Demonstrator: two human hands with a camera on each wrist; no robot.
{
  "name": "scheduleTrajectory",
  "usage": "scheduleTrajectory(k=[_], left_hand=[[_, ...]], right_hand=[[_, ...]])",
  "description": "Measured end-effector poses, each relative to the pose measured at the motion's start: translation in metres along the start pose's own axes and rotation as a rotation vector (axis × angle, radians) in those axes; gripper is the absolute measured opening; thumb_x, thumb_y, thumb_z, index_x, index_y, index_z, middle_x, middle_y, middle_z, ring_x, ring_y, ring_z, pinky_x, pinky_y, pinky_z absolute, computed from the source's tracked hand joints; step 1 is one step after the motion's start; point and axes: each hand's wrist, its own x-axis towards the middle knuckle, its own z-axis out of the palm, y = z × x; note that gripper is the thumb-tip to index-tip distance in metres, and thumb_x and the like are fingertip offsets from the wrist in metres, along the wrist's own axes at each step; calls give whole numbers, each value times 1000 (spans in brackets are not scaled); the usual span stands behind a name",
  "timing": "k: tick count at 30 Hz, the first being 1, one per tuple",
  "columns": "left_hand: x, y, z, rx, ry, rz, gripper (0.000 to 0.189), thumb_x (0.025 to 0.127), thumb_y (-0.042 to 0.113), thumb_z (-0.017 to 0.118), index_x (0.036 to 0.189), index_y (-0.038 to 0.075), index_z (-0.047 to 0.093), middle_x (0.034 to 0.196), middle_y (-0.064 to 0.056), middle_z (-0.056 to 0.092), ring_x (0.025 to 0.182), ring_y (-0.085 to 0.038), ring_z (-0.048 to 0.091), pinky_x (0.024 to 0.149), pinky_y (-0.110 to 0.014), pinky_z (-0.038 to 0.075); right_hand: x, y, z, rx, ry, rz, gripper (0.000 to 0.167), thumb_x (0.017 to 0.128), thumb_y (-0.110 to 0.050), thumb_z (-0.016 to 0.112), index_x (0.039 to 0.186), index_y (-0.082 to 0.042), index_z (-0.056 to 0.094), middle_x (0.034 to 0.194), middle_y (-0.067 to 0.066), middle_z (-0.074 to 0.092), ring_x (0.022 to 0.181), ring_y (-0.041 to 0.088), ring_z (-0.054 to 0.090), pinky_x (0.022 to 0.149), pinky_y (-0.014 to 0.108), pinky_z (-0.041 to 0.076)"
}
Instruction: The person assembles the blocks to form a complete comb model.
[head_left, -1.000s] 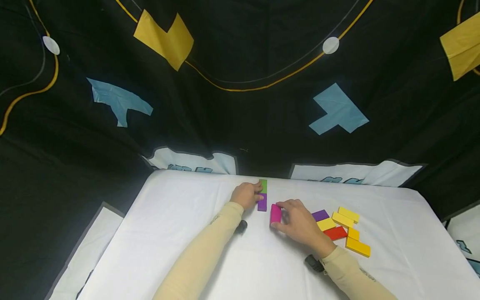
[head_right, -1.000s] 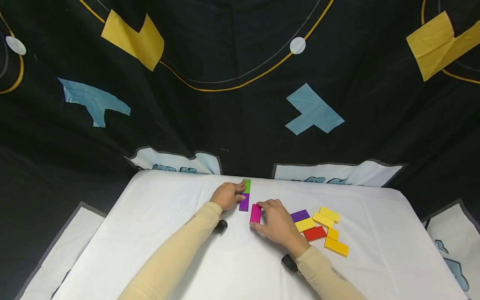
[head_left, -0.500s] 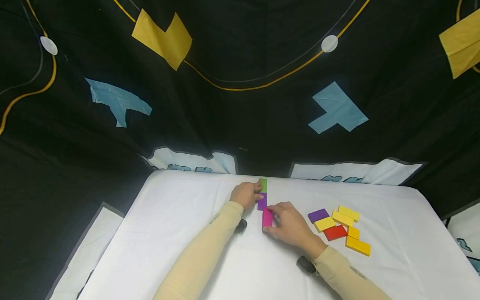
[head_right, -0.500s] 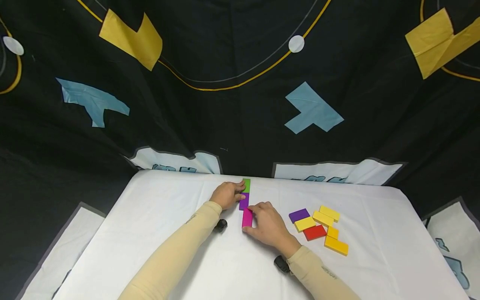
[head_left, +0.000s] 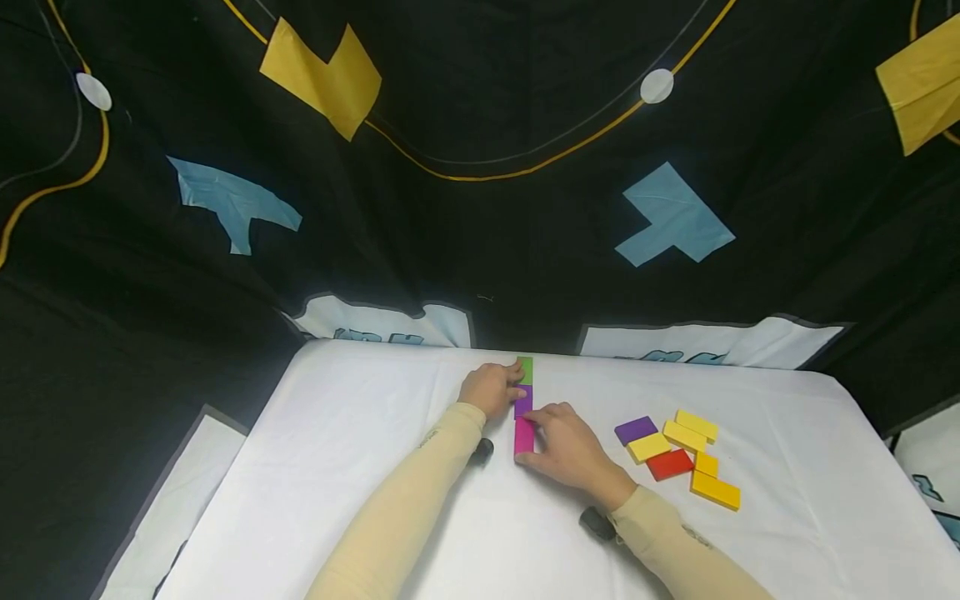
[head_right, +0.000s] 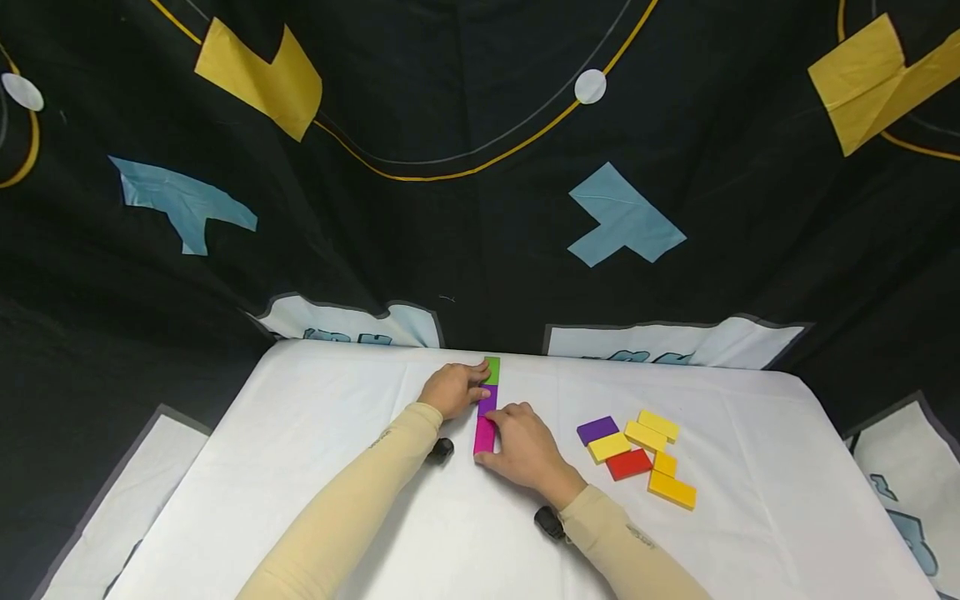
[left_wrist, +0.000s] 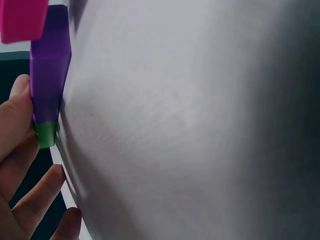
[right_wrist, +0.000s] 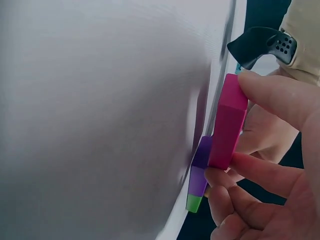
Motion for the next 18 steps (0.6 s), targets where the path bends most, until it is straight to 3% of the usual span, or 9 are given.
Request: scheduleTrajectory(k=[12,18], left_hand=[[0,1,0,-11,3,-17,46,92,36,72,134,21,65,150,7,49,136,-29,50,111,-44,42],[0,0,0,-12,4,-14,46,92,36,72,134,20,65,150,7,49,135,-29,51,111,-44,43]], right_hand=[[5,-1,4,-56,-1,-47,58,73,-35,89,118,-2,72,105,11,72,101,26,61,89,40,56],[5,0,5,-59,-8,-28,58,73,-35,90,117,-2,72,105,12,72,101,27,61,88,40,56]])
